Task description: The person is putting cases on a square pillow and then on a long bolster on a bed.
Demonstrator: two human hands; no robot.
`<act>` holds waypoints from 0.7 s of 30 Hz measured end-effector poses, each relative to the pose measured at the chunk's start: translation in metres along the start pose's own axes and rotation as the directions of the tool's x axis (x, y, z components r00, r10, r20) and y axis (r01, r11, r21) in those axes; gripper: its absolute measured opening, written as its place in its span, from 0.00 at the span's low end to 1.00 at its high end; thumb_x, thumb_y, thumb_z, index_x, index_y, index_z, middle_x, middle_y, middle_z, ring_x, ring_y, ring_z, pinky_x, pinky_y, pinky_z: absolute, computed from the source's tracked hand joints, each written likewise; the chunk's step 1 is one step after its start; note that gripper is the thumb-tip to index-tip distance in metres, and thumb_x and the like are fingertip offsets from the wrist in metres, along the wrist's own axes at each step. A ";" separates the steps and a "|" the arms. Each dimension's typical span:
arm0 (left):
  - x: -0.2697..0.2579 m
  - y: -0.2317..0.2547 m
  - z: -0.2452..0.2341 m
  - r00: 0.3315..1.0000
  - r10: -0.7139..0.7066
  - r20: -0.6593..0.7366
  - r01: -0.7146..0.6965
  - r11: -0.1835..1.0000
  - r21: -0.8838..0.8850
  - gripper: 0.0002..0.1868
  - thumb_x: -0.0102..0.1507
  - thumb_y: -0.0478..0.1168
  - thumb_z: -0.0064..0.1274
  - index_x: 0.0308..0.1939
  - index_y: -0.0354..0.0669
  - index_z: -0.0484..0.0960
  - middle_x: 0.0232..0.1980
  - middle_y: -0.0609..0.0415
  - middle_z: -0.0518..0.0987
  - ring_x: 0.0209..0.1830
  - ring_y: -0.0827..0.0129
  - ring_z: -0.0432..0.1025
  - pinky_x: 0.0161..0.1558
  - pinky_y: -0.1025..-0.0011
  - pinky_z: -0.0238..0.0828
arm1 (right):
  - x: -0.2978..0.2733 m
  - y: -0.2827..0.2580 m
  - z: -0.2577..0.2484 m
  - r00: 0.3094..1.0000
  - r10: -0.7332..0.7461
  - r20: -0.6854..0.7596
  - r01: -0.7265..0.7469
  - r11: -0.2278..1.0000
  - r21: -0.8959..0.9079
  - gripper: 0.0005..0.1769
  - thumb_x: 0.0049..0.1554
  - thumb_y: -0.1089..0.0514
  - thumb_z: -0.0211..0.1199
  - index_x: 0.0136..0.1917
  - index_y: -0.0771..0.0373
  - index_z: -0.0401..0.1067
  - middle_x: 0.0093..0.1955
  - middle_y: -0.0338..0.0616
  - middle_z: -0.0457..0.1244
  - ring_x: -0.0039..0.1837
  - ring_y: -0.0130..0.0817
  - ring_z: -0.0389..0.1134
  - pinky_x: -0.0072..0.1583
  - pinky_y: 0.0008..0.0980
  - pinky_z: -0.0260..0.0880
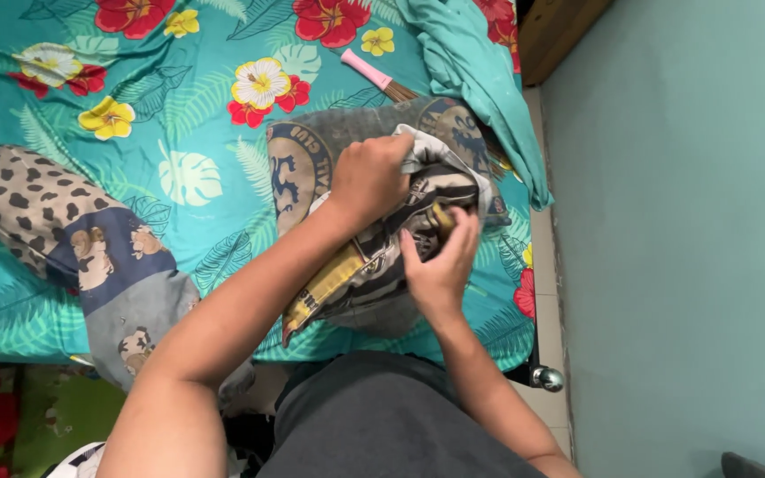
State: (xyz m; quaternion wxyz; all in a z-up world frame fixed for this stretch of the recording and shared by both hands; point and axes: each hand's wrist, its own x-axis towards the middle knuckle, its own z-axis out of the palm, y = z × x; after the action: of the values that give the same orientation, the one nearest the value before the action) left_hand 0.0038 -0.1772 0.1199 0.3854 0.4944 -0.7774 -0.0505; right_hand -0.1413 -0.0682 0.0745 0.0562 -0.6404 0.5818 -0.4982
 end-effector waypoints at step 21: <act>-0.019 0.049 -0.019 0.920 0.392 -0.012 -0.390 0.919 0.059 0.07 0.53 0.36 0.55 0.32 0.43 0.74 0.32 0.54 0.74 0.28 0.62 0.76 0.28 0.64 0.72 | -0.001 -0.013 0.033 0.886 -0.212 0.411 0.185 0.977 0.104 0.31 0.57 0.57 0.63 0.71 0.69 0.61 0.67 0.61 0.60 0.69 0.61 0.59 0.67 0.52 0.58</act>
State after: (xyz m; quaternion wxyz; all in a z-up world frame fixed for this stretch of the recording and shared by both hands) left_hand -0.0152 -0.1313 0.1455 0.3829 0.3404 -0.8570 0.0551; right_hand -0.1093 -0.0798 0.0659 0.1487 -0.7866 0.4716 -0.3697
